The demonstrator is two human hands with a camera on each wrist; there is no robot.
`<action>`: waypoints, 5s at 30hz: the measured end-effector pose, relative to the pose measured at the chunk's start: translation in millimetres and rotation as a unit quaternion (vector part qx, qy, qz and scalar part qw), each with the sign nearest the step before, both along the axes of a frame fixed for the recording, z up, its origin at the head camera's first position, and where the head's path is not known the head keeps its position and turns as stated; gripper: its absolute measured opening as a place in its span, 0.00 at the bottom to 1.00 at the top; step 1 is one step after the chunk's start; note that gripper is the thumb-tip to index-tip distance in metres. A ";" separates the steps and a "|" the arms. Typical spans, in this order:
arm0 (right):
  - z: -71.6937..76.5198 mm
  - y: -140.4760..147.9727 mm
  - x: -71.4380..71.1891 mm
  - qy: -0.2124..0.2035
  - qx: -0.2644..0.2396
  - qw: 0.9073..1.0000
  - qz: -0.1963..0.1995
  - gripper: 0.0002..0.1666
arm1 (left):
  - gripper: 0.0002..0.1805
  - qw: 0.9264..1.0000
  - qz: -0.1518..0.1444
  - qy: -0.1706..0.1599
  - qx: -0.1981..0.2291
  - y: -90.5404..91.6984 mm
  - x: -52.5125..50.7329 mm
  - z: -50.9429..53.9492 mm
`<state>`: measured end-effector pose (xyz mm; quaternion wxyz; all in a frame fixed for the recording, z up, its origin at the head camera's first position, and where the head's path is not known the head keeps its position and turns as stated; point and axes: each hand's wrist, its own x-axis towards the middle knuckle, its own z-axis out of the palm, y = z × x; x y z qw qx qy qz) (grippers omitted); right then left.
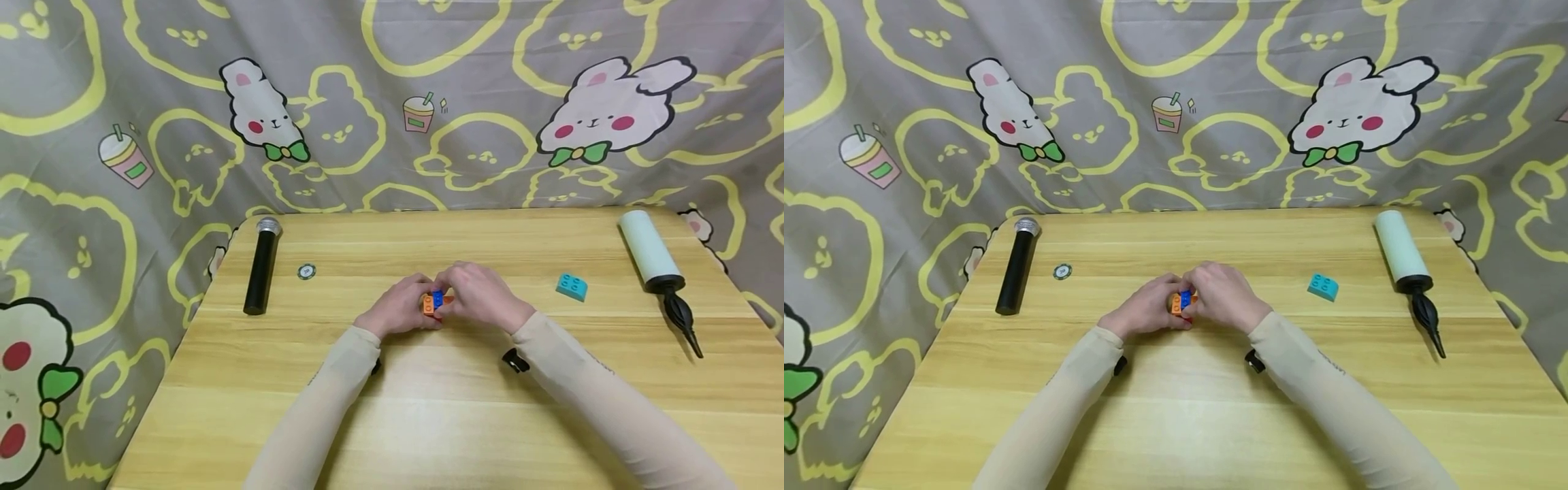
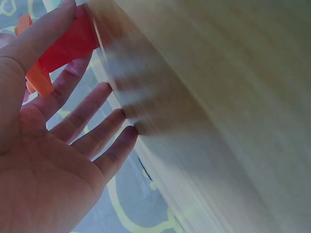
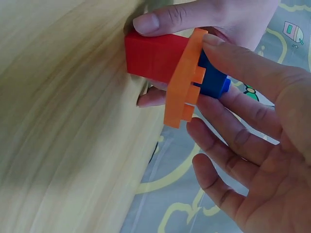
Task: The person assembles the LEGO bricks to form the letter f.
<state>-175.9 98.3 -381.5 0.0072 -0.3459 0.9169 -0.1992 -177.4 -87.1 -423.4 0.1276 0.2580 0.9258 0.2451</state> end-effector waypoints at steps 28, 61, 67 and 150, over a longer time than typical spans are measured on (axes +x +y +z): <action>-5.7 158.1 -17.0 -0.073 0.077 0.976 -0.190 0.42 | 0.39 0.999 0.011 -0.010 -0.035 2.0 3.2 3.2; -2.7 151.6 -10.8 -0.019 0.026 0.987 -0.155 0.27 | 0.38 0.999 0.017 -0.015 -0.024 0.2 4.5 2.1; 15.0 105.3 -2.8 0.007 -0.018 0.993 -0.120 0.24 | 0.39 0.999 0.016 -0.015 -0.025 1.0 4.3 0.2; -13.0 20.9 22.2 0.197 0.001 0.976 0.090 0.62 | 0.30 0.991 -0.022 -0.118 0.056 -8.2 -0.7 21.2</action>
